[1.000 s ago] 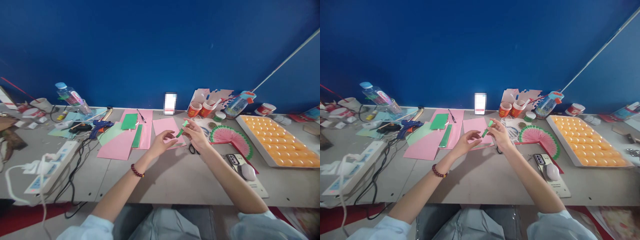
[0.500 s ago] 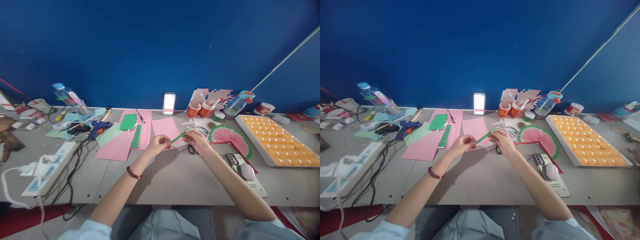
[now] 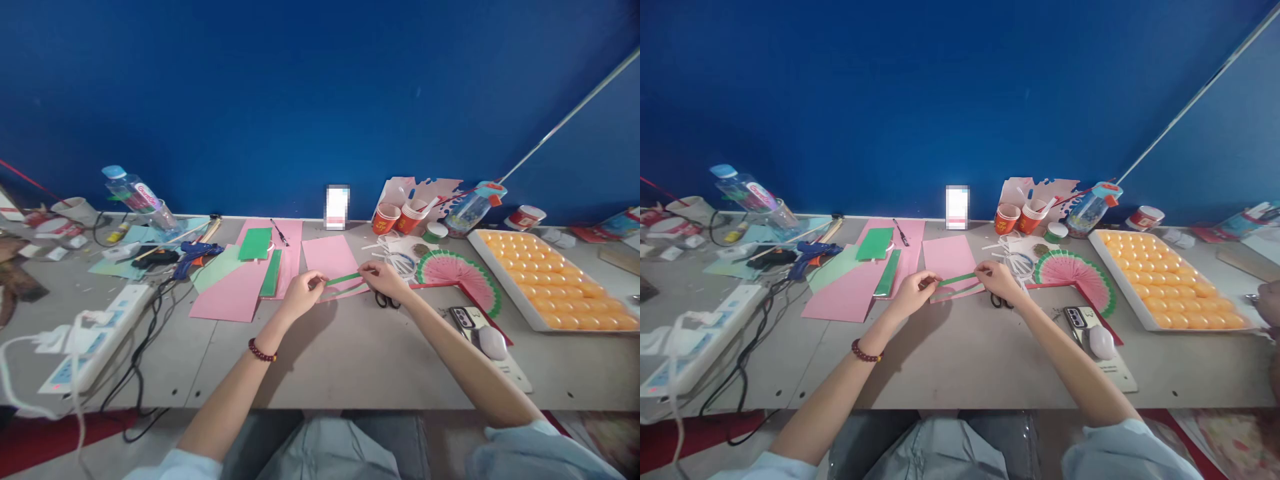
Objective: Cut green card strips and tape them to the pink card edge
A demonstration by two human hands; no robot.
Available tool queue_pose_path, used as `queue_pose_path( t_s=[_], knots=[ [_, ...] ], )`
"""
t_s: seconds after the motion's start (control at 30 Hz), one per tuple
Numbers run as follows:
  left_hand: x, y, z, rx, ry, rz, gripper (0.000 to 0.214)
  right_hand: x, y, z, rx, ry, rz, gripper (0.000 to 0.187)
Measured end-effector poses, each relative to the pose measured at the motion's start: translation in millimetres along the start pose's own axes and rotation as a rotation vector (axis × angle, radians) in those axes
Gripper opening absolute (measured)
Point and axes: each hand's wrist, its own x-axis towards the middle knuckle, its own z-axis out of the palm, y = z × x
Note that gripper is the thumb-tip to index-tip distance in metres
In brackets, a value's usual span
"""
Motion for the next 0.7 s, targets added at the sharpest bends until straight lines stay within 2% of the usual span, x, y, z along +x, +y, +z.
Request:
queue_pose_path(
  t_s=[0.3, 0.5, 0.7],
  knots=[
    [4, -7, -19.1, 0.069, 0.081, 0.003, 0.016, -9, -11, 6, 0.129, -0.081, 0.135, 0.02],
    [3, -8, -21.1, 0.049, 0.073, -0.015, 0.014, -7, 4, 2, 0.225, -0.171, 0.181, 0.026],
    [-1, -7, -18.7, 0.017, 0.02, -0.009, 0.014, -4, 15, 0, 0.378, -0.155, 0.182, 0.022]
  ],
)
